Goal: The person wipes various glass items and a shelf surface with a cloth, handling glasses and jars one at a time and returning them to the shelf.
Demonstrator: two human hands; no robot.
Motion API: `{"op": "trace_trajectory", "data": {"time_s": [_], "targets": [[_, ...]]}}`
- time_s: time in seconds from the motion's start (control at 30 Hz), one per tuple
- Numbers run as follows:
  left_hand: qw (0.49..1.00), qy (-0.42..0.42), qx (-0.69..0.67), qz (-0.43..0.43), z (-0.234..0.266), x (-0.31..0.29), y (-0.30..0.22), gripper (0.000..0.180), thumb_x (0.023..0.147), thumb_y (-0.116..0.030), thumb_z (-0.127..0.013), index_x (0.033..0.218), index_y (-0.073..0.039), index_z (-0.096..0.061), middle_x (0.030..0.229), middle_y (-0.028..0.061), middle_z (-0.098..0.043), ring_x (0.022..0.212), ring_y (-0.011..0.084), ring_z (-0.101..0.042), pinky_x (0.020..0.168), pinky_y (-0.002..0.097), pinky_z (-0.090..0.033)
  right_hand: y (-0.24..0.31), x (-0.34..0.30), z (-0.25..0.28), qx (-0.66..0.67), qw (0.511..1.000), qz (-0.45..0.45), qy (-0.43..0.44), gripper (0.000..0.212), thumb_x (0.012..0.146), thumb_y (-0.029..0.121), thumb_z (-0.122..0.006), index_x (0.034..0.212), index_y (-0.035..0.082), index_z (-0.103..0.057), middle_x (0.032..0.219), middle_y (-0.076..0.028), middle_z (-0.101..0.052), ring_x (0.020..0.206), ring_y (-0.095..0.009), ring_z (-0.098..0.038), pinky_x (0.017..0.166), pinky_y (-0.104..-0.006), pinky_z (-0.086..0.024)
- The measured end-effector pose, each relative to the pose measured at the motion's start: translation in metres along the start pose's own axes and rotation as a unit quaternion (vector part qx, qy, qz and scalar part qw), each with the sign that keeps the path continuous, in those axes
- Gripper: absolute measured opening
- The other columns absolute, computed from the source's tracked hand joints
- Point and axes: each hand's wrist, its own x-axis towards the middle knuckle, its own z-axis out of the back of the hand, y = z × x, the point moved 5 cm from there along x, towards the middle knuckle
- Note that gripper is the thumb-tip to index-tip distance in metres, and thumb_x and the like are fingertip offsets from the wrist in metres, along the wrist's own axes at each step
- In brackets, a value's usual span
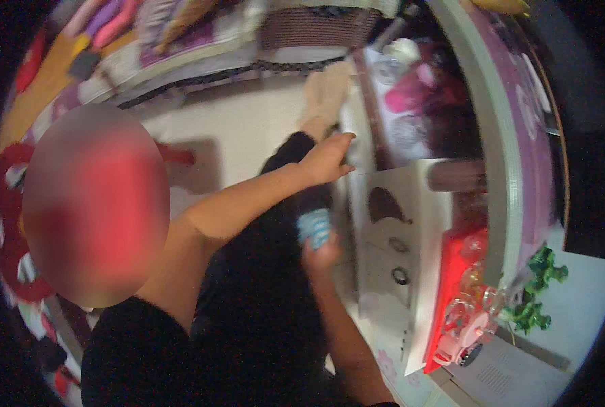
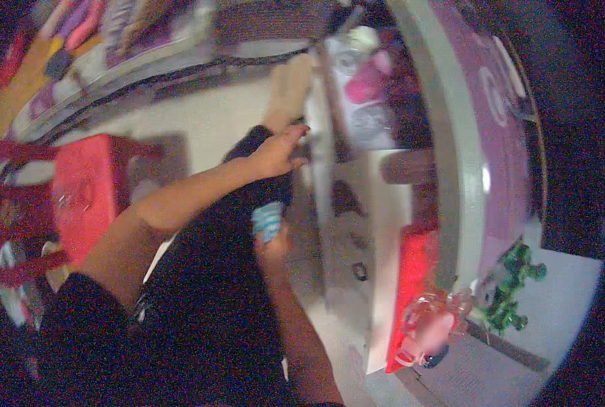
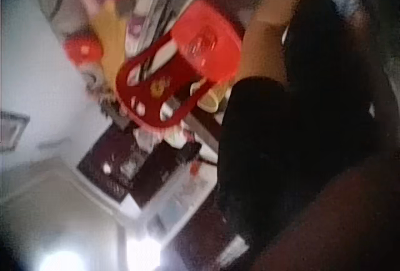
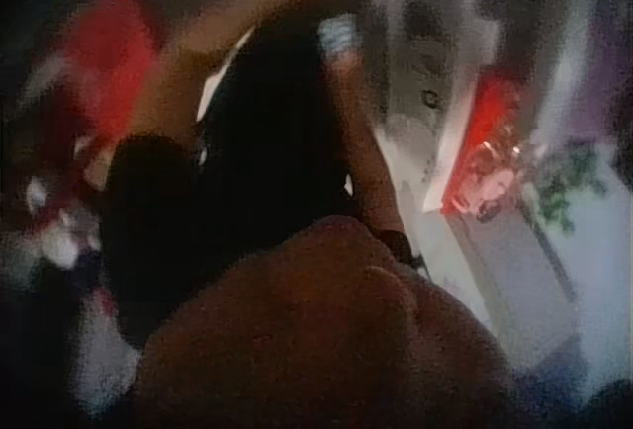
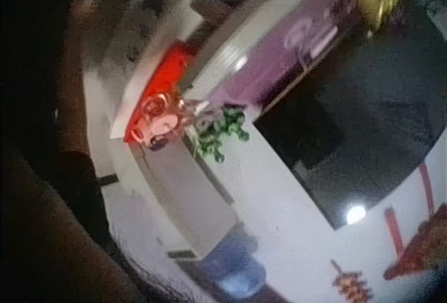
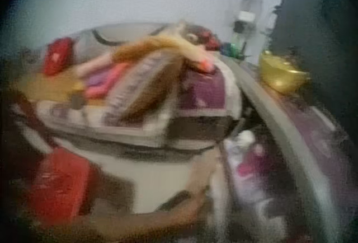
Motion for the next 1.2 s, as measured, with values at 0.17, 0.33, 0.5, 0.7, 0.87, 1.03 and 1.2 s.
{"op": "trace_trajectory", "data": {"time_s": [0.17,0.33,0.5,0.7,0.87,1.03,1.2], "targets": [[0.996,0.030,0.026,0.074,0.131,-0.100,0.019,0.036,0.074,-0.022,-0.067,0.100,-0.001,-0.055,0.095,0.0145,-0.059,0.089,0.0286,-0.059,0.080,0.0367,-0.047,0.015,0.002,0.002,-0.021,0.992,0.090,-0.083,0.024,0.081,0.015,-0.057,0.098,-0.002,-0.055,0.090,-0.017,-0.061,0.081,-0.029,-0.059,0.075,-0.0378,-0.047],[0.985,-0.051,0.067,0.149,0.250,-0.197,0.011,0.034,0.075,-0.018,-0.066,0.102,-0.001,-0.055,0.097,0.0130,-0.060,0.089,0.0252,-0.059,0.080,0.0347,-0.047,-0.017,0.015,-0.026,0.178,0.983,-0.017,-0.037,0.039,0.089,0.032,-0.050,0.098,-0.005,-0.058,0.092,-0.015,-0.062,0.082,-0.026,-0.059,0.078,-0.0367,-0.045],[0.919,-0.245,0.251,0.178,0.336,-0.294,0.008,0.046,0.071,-0.023,-0.069,0.107,-0.001,-0.053,0.107,0.0181,-0.055,0.101,0.0312,-0.053,0.087,0.0384,-0.043,-0.018,-0.002,-0.013,0.288,0.947,-0.131,-0.052,0.044,0.089,0.037,-0.050,0.099,-0.005,-0.057,0.095,-0.012,-0.061,0.084,-0.022,-0.058,0.078,-0.0343,-0.045],[0.817,-0.409,0.294,0.280,0.365,-0.379,0.045,0.077,0.060,-0.024,-0.079,0.120,0.001,-0.039,0.117,0.0211,-0.047,0.111,0.0327,-0.047,0.093,0.0399,-0.039,0.002,-0.027,0.007,0.477,0.874,-0.096,0.014,0.046,0.086,0.036,-0.055,0.107,-0.005,-0.051,0.102,-0.014,-0.058,0.088,-0.024,-0.058,0.076,-0.0348,-0.047],[0.847,-0.461,0.039,0.263,0.337,-0.401,0.125,0.079,0.056,-0.020,-0.083,0.119,0.001,-0.040,0.112,0.0176,-0.054,0.105,0.0281,-0.053,0.091,0.0363,-0.043,0.041,-0.055,0.030,0.509,0.855,-0.092,0.038,0.046,0.085,0.036,-0.056,0.106,-0.005,-0.054,0.098,-0.013,-0.059,0.085,-0.022,-0.059,0.074,-0.0335,-0.047],[0.823,-0.488,0.072,0.282,0.340,-0.405,0.103,0.074,0.058,-0.019,-0.082,0.116,0.000,-0.042,0.109,0.0158,-0.056,0.102,0.0250,-0.056,0.087,0.0343,-0.045,0.049,-0.064,0.029,0.512,0.848,-0.120,0.067,0.034,0.090,0.031,-0.048,0.100,0.000,-0.058,0.092,-0.007,-0.062,0.081,-0.017,-0.060,0.073,-0.0293,-0.047],[0.792,-0.535,0.020,0.294,0.367,-0.410,0.065,0.067,0.061,-0.022,-0.080,0.114,-0.001,-0.045,0.108,0.0123,-0.057,0.094,0.0202,-0.057,0.079,0.0333,-0.048,0.061,-0.080,0.034,0.558,0.818,-0.102,0.092,0.032,0.090,0.029,-0.049,0.100,-0.001,-0.058,0.092,-0.007,-0.063,0.081,-0.018,-0.061,0.074,-0.0302,-0.048]]}}
